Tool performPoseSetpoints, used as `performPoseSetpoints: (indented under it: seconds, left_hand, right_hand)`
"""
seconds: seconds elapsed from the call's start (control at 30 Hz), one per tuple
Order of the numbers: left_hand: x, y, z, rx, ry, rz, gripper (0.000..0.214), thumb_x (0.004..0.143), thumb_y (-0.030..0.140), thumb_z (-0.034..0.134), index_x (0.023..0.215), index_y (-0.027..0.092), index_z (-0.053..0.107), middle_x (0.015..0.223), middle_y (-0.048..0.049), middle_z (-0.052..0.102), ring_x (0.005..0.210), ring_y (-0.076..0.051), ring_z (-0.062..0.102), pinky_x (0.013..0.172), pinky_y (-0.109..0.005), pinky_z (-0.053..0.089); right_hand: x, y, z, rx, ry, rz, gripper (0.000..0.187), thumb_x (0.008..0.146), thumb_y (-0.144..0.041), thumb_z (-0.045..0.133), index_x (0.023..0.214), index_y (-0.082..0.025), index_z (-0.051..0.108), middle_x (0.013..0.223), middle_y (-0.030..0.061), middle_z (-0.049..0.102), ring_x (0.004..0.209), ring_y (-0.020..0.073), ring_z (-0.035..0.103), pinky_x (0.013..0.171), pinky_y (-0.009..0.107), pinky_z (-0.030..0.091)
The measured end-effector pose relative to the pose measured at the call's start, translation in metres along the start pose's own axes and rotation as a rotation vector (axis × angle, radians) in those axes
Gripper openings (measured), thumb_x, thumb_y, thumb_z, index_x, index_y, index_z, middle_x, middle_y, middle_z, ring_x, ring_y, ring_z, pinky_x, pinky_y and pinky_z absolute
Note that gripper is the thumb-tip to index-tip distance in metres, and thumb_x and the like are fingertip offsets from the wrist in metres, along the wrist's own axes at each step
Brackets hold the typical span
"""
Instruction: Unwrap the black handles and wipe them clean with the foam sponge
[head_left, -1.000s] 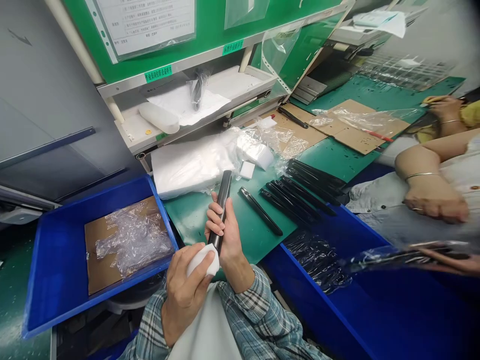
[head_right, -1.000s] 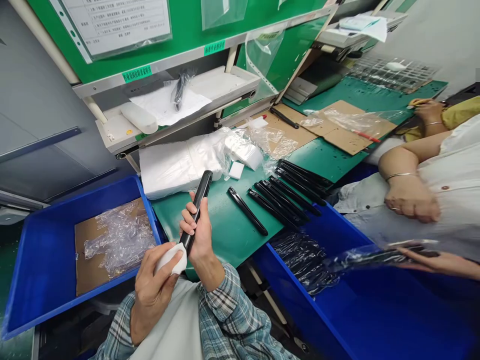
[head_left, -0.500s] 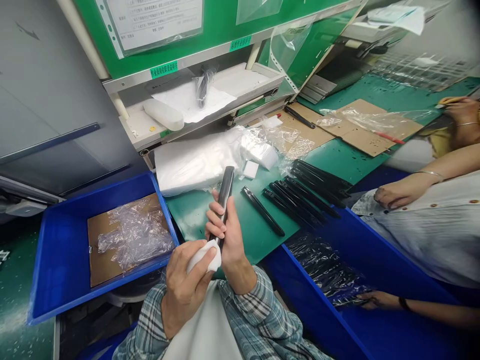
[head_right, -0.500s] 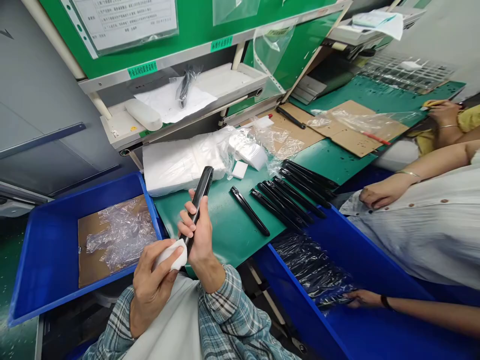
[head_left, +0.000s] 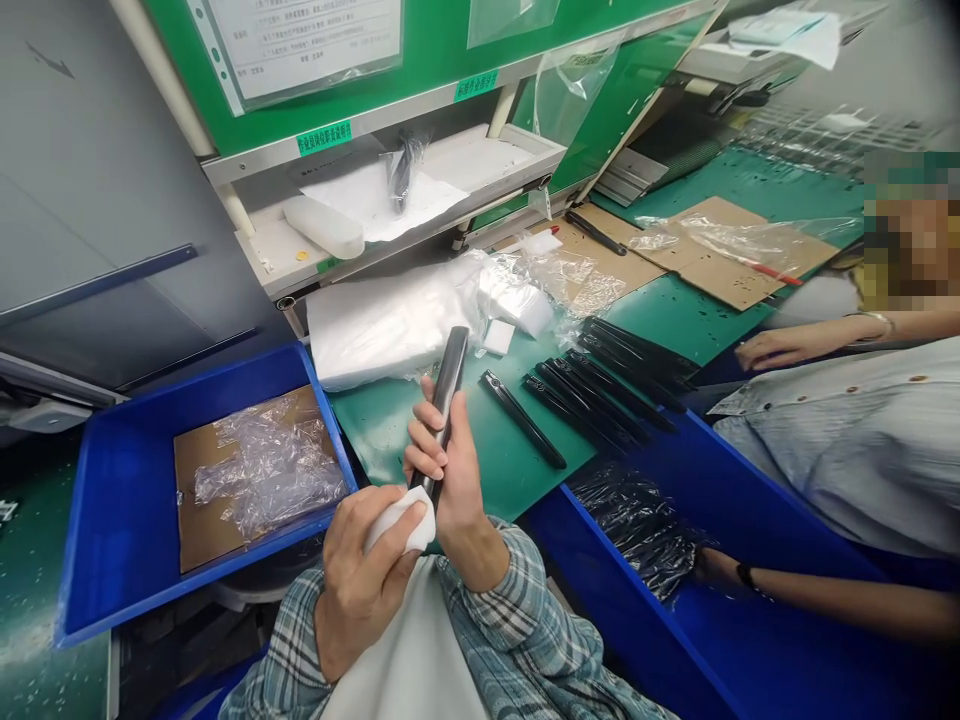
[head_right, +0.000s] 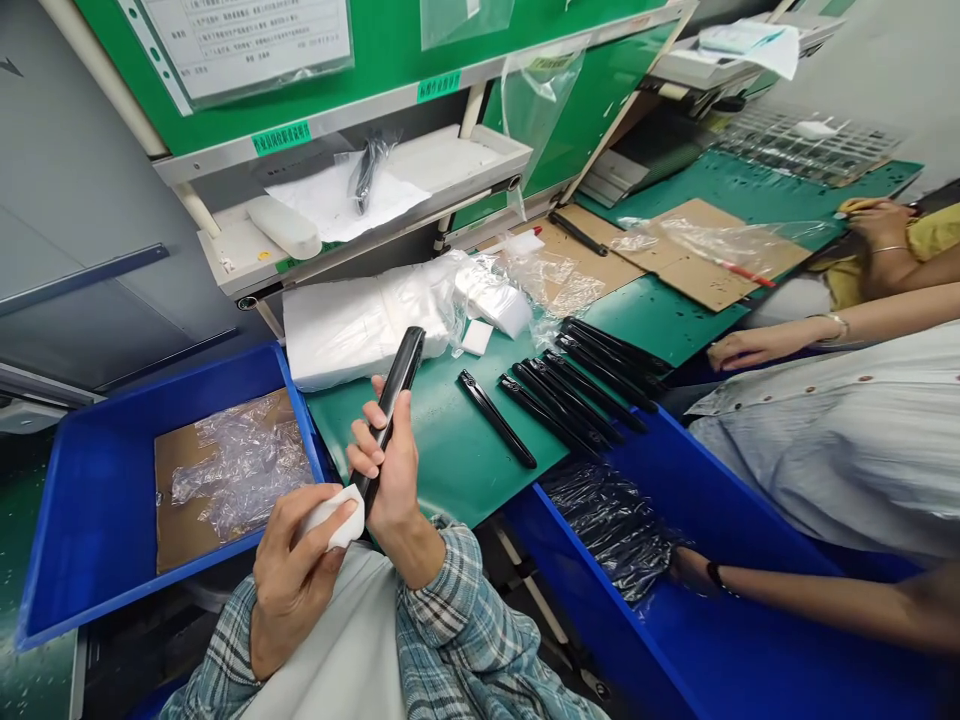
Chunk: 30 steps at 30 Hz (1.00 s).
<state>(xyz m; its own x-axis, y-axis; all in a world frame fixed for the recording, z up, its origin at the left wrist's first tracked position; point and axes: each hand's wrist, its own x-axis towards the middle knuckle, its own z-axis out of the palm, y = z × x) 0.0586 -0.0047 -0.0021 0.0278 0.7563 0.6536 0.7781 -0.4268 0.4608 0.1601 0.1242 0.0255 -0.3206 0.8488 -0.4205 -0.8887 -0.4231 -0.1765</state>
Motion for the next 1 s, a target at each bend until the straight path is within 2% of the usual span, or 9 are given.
performPoseSetpoints:
  seconds: [0.1, 0.27, 0.43, 0.53, 0.63, 0.73, 0.87, 1.0]
  left_hand:
    - [0.0, 0.001, 0.0, -0.015, -0.006, 0.0, 0.027, 0.116, 0.02, 0.053, 0.132, 0.018, 0.075, 0.127, -0.0132, 0.071, 0.118, -0.022, 0.069, 0.103, -0.034, 0.059]
    - [-0.002, 0.001, 0.002, -0.02, -0.003, 0.012, 0.028, 0.117, 0.021, 0.051, 0.132, 0.017, 0.074, 0.127, -0.0138, 0.071, 0.118, -0.022, 0.068, 0.101, -0.034, 0.059]
    - [-0.005, 0.003, 0.003, -0.026, 0.009, 0.009, 0.028, 0.117, 0.023, 0.051, 0.135, 0.017, 0.072, 0.125, -0.0141, 0.072, 0.116, -0.022, 0.07, 0.099, -0.035, 0.061]
    - [-0.006, 0.0, 0.003, -0.033, 0.027, 0.005, 0.028, 0.116, 0.023, 0.053, 0.136, 0.02, 0.073, 0.125, -0.0134, 0.073, 0.115, -0.023, 0.07, 0.098, -0.036, 0.062]
    - [-0.012, -0.008, 0.001, -0.074, 0.052, -0.036, 0.029, 0.115, 0.024, 0.055, 0.138, 0.022, 0.073, 0.13, -0.0129, 0.071, 0.118, -0.023, 0.07, 0.099, -0.037, 0.062]
    - [-0.022, -0.015, -0.005, -0.11, 0.089, -0.125, 0.033, 0.115, 0.026, 0.055, 0.144, 0.025, 0.071, 0.135, -0.0127, 0.07, 0.12, -0.025, 0.07, 0.099, -0.039, 0.062]
    - [-0.026, -0.011, -0.01, -0.143, 0.051, -0.13, 0.04, 0.109, 0.027, 0.069, 0.15, 0.026, 0.067, 0.137, -0.0128, 0.07, 0.121, -0.026, 0.072, 0.1, -0.038, 0.063]
    - [-0.018, -0.003, -0.001, -0.138, 0.004, -0.045, 0.047, 0.107, 0.031, 0.074, 0.152, 0.026, 0.065, 0.136, -0.0147, 0.07, 0.121, -0.026, 0.072, 0.1, -0.038, 0.064]
  right_hand:
    - [-0.002, 0.001, 0.0, -0.015, -0.001, -0.012, 0.025, 0.113, -0.046, 0.064, 0.124, -0.023, 0.066, 0.069, -0.0126, 0.045, 0.038, 0.0028, 0.032, 0.029, 0.009, 0.034]
    - [-0.004, 0.0, -0.006, -0.044, -0.011, 0.017, 0.027, 0.118, -0.044, 0.052, 0.124, -0.021, 0.066, 0.07, -0.0118, 0.047, 0.039, 0.0026, 0.033, 0.029, 0.009, 0.035]
    - [-0.006, -0.003, -0.006, -0.036, -0.045, -0.016, 0.024, 0.115, -0.043, 0.061, 0.125, -0.021, 0.067, 0.072, -0.0113, 0.047, 0.04, 0.0025, 0.037, 0.03, 0.009, 0.037]
    - [-0.005, -0.001, -0.005, -0.023, -0.043, -0.007, 0.023, 0.116, -0.043, 0.058, 0.125, -0.023, 0.066, 0.071, -0.0115, 0.047, 0.039, 0.0028, 0.036, 0.03, 0.009, 0.037]
    - [-0.002, -0.003, -0.007, 0.027, -0.048, 0.054, 0.024, 0.119, -0.042, 0.052, 0.126, -0.024, 0.065, 0.07, -0.0115, 0.047, 0.039, 0.0037, 0.036, 0.03, 0.009, 0.037]
    - [0.002, -0.009, -0.011, 0.077, -0.1, 0.058, 0.022, 0.118, -0.04, 0.055, 0.132, -0.025, 0.062, 0.071, -0.0109, 0.049, 0.042, 0.0045, 0.039, 0.032, 0.009, 0.038]
    - [0.002, -0.014, -0.014, 0.083, -0.133, 0.034, 0.024, 0.114, -0.036, 0.063, 0.137, -0.027, 0.061, 0.072, -0.011, 0.049, 0.043, 0.0046, 0.039, 0.033, 0.008, 0.039]
    - [-0.002, -0.011, -0.011, 0.06, -0.107, 0.011, 0.022, 0.113, -0.037, 0.065, 0.132, -0.026, 0.063, 0.072, -0.0112, 0.048, 0.042, 0.0036, 0.038, 0.032, 0.008, 0.037]
